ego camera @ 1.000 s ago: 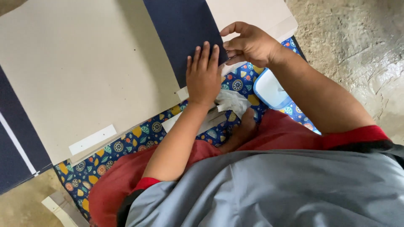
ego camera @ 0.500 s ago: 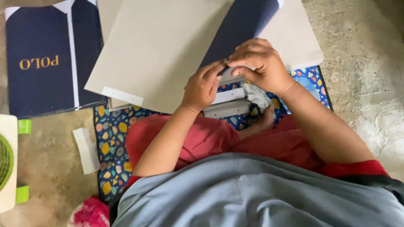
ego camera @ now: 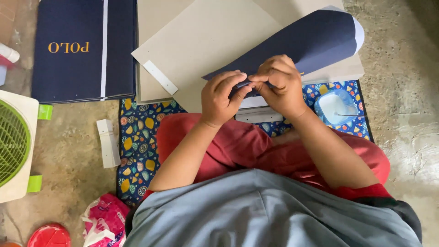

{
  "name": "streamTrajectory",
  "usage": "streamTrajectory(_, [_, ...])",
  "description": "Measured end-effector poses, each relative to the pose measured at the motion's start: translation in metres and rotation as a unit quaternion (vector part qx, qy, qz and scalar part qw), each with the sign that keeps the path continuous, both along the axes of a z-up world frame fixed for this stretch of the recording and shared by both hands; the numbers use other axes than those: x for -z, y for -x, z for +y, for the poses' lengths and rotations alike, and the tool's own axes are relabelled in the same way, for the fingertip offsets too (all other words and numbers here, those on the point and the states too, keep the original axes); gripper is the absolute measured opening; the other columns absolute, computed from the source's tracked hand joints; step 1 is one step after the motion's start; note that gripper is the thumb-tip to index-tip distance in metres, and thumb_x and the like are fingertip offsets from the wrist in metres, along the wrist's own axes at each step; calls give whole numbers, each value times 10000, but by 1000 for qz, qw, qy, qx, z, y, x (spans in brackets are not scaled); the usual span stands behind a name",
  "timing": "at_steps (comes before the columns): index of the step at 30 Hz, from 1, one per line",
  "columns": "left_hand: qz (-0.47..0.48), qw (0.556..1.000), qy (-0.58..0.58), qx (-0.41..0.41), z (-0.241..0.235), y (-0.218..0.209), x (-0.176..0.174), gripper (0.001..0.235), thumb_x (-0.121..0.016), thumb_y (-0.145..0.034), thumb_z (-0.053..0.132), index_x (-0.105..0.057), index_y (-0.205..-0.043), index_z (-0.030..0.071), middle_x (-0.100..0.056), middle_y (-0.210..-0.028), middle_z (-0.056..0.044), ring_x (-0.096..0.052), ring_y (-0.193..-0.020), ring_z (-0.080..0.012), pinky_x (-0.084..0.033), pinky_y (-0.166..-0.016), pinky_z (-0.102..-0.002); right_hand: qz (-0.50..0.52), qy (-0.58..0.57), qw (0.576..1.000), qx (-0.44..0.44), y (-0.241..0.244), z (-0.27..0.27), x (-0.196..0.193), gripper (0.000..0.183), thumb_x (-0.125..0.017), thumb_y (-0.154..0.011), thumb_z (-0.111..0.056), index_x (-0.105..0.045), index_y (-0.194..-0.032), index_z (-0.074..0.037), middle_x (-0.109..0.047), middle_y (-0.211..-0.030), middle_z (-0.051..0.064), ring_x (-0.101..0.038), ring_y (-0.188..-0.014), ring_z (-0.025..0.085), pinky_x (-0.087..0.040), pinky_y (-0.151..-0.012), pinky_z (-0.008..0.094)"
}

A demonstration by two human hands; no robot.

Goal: The person applies glue to small white paper strips using a brush and sticks them onto a larger white board. They then place a dark blue paper sheet with the word 'POLO' onto the board and smooth it down. The person repeats the gluing process on additional strips.

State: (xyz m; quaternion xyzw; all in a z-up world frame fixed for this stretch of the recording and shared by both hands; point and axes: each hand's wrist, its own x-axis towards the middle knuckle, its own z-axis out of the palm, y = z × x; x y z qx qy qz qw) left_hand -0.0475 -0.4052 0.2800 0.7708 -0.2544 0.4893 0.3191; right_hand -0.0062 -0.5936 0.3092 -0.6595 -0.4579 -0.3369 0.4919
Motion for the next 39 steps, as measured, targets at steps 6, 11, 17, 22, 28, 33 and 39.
streamTrajectory(6, [-16,999,47,5,-15,2,3,127,-794,-920,221,-777,-1026,152,-751,-1039,30,-738,-1012,-179,-572,-965,-318,8,-4,1000,14,4,-6,4,121,-916,-867,-45,-801,-901,-29,-706,-831,99,-667,-869,350,-536,-835,459])
streamTrajectory(11, [-16,996,50,68,-1,-2,-27,134,-713,-974,184,-753,-931,64,-757,-934,-48,-755,-929,-270,-611,-875,-393,35,9,999,27,-4,-30,11,138,-908,-862,-36,-796,-935,1,-720,-857,114,-661,-852,342,-523,-838,448])
streamTrajectory(17, [-20,996,19,89,44,16,-59,163,-725,-972,126,-740,-883,-10,-762,-885,-117,-761,-894,-327,-620,-862,-435,51,12,998,25,-4,-42,10,187,-886,-892,-96,-796,-1016,12,-756,-946,142,-664,-898,374,-520,-865,473])
streamTrajectory(22, [-31,997,-2,75,57,36,-70,204,-710,-989,149,-725,-876,-20,-760,-861,-131,-760,-866,-333,-615,-873,-443,41,5,999,10,4,-28,8,179,-880,-903,-121,-801,-1007,1,-759,-956,128,-657,-900,358,-523,-851,447])
streamTrajectory(28, [-3,998,37,60,56,46,-64,225,-671,-1023,152,-694,-886,-24,-748,-836,-120,-758,-820,-303,-616,-858,-440,14,12,1000,22,8,-20,9,96,-856,-929,-87,-808,-983,-24,-772,-942,96,-669,-891,317,-527,-852,414])
streamTrajectory(33, [-22,998,60,9,53,51,-59,168,-663,-1006,101,-687,-891,-19,-714,-775,-103,-725,-713,-291,-611,-724,-404,-18,37,998,40,23,1,-10,176,-783,-1005,-188,-788,-1019,-12,-749,-948,128,-662,-878,352,-510,-827,436])
streamTrajectory(39, [-19,997,61,33,59,60,-66,149,-652,-993,85,-707,-908,-25,-726,-802,-109,-712,-705,-261,-599,-698,-370,16,4,1000,24,29,14,-9,103,-773,-999,-88,-782,-959,7,-754,-907,127,-668,-810,346,-536,-759,421])
